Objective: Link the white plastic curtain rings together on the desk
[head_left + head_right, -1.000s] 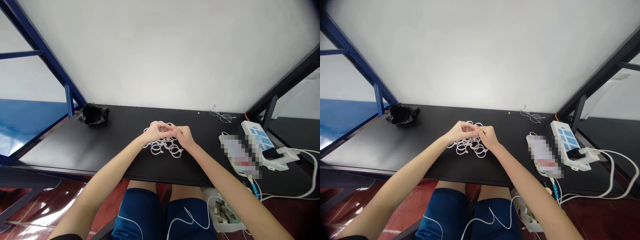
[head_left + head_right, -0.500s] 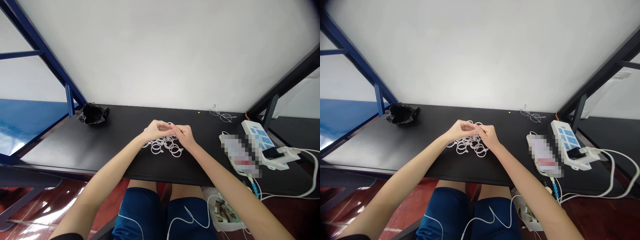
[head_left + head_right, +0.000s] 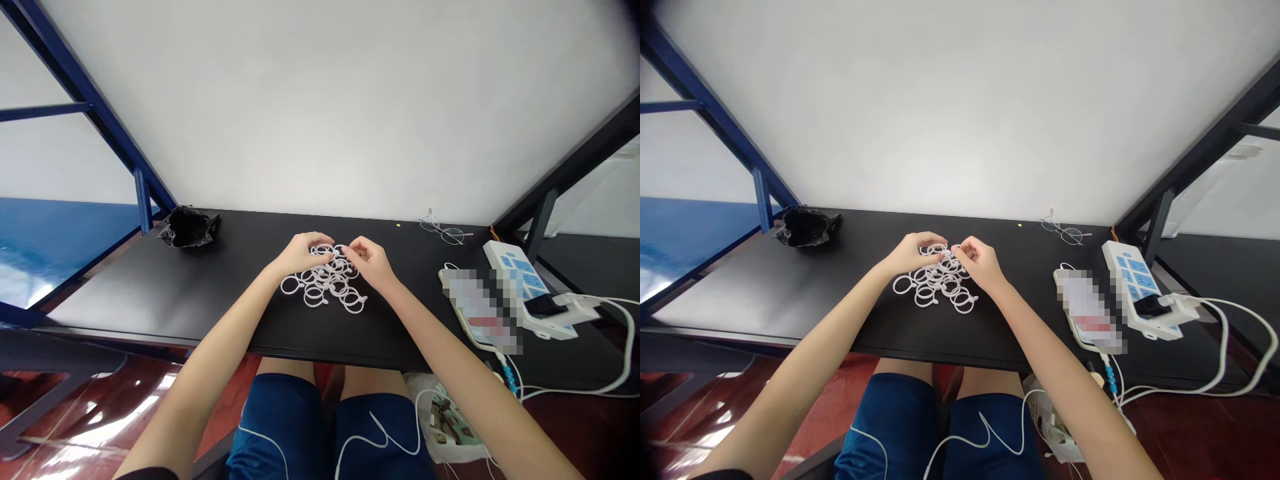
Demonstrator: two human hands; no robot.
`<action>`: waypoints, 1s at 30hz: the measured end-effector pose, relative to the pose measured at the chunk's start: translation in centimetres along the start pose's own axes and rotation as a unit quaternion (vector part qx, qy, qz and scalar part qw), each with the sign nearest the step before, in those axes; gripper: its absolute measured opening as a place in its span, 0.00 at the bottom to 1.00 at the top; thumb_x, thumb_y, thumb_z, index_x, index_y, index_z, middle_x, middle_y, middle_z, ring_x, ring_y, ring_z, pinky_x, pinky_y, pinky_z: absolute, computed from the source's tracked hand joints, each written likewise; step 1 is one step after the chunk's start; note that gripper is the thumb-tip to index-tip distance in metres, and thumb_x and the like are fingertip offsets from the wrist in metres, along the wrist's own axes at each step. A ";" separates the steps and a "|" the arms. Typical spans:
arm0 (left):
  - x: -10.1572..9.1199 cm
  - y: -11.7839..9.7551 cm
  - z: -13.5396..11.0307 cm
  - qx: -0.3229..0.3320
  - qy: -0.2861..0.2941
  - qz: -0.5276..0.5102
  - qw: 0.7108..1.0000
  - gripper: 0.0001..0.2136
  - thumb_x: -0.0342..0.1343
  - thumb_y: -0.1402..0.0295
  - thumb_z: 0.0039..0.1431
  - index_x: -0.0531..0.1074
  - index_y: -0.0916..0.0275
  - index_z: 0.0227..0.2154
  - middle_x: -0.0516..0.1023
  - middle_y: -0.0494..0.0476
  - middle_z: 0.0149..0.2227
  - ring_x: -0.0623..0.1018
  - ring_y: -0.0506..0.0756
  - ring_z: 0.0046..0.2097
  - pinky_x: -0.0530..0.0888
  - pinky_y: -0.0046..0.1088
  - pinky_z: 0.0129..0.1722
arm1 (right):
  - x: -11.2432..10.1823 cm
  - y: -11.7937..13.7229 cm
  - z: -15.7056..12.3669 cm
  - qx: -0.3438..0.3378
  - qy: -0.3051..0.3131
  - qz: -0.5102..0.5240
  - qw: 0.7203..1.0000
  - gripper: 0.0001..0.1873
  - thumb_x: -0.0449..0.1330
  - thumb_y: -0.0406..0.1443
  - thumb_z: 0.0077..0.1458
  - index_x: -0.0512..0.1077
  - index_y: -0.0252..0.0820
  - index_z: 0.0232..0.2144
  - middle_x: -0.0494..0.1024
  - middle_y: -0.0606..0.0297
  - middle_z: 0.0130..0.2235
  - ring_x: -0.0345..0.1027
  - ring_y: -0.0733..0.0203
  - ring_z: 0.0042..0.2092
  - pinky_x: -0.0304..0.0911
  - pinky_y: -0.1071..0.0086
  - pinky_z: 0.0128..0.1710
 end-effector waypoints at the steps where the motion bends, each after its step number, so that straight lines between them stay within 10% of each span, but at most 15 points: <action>1: -0.4 0.1 0.0 0.009 0.009 0.037 0.999 0.16 0.64 0.64 0.50 0.77 0.64 0.42 0.79 0.58 0.44 0.77 0.59 0.48 0.72 0.36 0.52 | -0.1 0.2 0.0 -0.017 0.022 -0.026 0.999 0.14 0.62 0.47 0.53 0.68 0.43 0.29 0.73 0.66 0.29 0.69 0.62 0.30 0.65 0.69 0.31; 7: -1.5 1.0 -0.3 -0.004 0.092 0.117 0.989 0.17 0.64 0.62 0.48 0.78 0.61 0.42 0.79 0.56 0.44 0.76 0.58 0.46 0.72 0.33 0.47 | 0.7 0.6 -0.5 -0.101 0.181 -0.164 0.964 0.13 0.67 0.38 0.48 0.74 0.46 0.38 0.74 0.60 0.50 0.67 0.51 0.52 0.62 0.55 0.53; 24: -1.8 0.8 -0.2 0.020 0.041 0.117 0.992 0.17 0.64 0.63 0.49 0.76 0.62 0.43 0.78 0.58 0.44 0.76 0.58 0.46 0.71 0.34 0.48 | 0.4 0.0 -0.1 -0.077 0.121 -0.099 0.985 0.05 0.59 0.38 0.56 0.71 0.43 0.31 0.74 0.59 0.48 0.69 0.54 0.50 0.62 0.56 0.52; 30: 0.8 -1.4 -0.2 0.059 0.030 -0.049 0.997 0.13 0.62 0.60 0.56 0.76 0.64 0.38 0.76 0.60 0.41 0.73 0.48 0.30 0.71 0.23 0.26 | 0.4 0.2 0.2 -0.061 0.081 -0.010 0.995 0.10 0.60 0.43 0.56 0.69 0.42 0.32 0.72 0.61 0.41 0.69 0.60 0.40 0.67 0.65 0.39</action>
Point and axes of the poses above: each hand's wrist, its own z-axis towards the middle knuckle, its own x-axis out of the palm, y = z × x, the point moved 4 cm from there along z, towards the middle knuckle
